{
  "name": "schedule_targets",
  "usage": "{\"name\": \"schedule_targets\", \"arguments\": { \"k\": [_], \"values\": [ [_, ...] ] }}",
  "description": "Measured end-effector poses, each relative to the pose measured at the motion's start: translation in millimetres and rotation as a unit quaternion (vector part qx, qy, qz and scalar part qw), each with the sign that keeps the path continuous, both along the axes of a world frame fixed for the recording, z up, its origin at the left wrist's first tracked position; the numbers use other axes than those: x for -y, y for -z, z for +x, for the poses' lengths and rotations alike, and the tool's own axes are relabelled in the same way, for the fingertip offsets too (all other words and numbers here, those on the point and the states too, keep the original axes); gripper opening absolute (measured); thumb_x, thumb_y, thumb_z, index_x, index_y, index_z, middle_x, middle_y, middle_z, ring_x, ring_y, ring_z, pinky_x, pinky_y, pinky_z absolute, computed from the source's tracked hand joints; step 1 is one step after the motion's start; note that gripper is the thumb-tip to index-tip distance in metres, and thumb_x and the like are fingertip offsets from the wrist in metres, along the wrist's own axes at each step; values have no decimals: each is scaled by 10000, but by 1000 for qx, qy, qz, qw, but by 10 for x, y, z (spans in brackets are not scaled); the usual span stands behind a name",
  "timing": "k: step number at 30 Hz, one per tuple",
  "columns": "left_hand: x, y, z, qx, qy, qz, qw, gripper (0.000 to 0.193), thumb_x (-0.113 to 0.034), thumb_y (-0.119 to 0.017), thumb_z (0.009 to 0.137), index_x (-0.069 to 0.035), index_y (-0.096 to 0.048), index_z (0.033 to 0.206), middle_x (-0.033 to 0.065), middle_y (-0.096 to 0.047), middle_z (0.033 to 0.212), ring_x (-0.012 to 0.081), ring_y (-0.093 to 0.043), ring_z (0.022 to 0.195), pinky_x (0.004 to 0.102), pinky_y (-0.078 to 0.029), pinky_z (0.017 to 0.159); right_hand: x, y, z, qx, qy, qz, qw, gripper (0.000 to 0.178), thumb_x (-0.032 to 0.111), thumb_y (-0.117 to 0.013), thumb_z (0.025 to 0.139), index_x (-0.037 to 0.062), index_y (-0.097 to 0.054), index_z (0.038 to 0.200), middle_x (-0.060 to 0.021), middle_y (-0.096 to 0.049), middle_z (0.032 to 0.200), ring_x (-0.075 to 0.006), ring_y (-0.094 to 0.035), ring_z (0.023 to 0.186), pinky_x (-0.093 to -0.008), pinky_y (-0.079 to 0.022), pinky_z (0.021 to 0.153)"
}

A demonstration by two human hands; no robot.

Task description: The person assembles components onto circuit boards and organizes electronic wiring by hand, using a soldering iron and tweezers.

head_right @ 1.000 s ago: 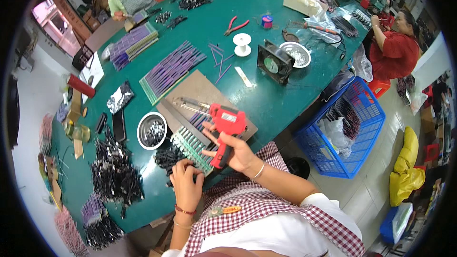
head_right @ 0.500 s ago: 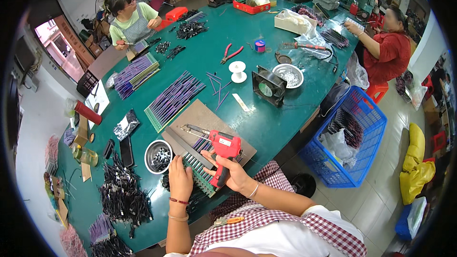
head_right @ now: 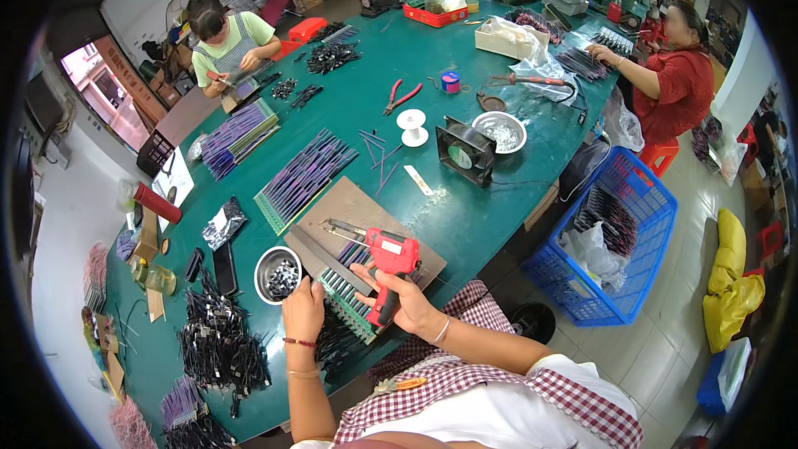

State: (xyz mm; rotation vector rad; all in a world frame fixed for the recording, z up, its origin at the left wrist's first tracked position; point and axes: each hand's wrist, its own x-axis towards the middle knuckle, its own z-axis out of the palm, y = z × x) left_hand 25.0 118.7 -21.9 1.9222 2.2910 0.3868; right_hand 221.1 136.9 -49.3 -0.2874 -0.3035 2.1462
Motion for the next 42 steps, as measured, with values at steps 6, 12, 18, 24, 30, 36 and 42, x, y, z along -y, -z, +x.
{"name": "schedule_targets", "arguments": {
  "k": [6,12,18,24,30,36,42],
  "values": [
    [-126,49,-26,-65,-27,-11,997,303,-294,-506,846,-7,-599,822,193,-633,741,362,-604,701,465,-421,714,10,-8,-9,0,5,-8,1000,198,172,-530,886,128,-483,1074,-139,-435,1305,-227,-322,1297,-487,-289,1020],
    [-137,145,-92,-4,-40,-37,999,343,-335,-517,828,-2,-597,836,212,-635,768,386,-605,737,467,-419,728,26,-28,-22,9,7,-11,1000,187,170,-527,888,132,-486,1066,-135,-447,1296,-225,-326,1295,-494,-286,1020],
    [-81,155,-141,-91,1,46,995,296,-319,-522,821,-35,-602,800,140,-624,806,320,-598,709,460,-376,732,16,-53,-7,3,13,-27,1000,161,157,-528,888,124,-495,1042,-141,-462,1276,-230,-334,1290,-502,-283,1018],
    [-163,180,-189,-148,81,19,986,235,-252,-558,804,-32,-614,744,122,-609,778,298,-572,671,403,-395,698,-24,-20,-24,14,6,-21,1000,185,169,-514,885,150,-468,1063,-168,-415,1321,-255,-291,1312,-542,-236,1040],
    [-162,128,-238,-43,91,69,993,214,-200,-608,774,6,-596,720,139,-590,868,328,-570,718,410,-447,692,11,-4,-21,22,14,-15,1000,198,159,-508,885,143,-452,1074,-168,-419,1317,-256,-302,1306,-542,-238,1041],
    [-172,141,-112,-243,47,8,969,291,-331,-543,832,-76,-631,722,95,-622,774,232,-602,731,361,-379,794,6,13,-44,20,14,-11,1000,205,155,-504,885,141,-445,1081,-162,-427,1308,-259,-308,1302,-541,-246,1040],
    [-118,-11,-46,-277,10,-16,961,286,-320,-534,848,-76,-628,732,85,-608,756,216,-591,680,364,-356,791,8,-15,-24,24,16,-10,1000,202,154,-506,883,140,-450,1076,-158,-434,1302,-257,-312,1301,-544,-252,1035]
  ]
}}
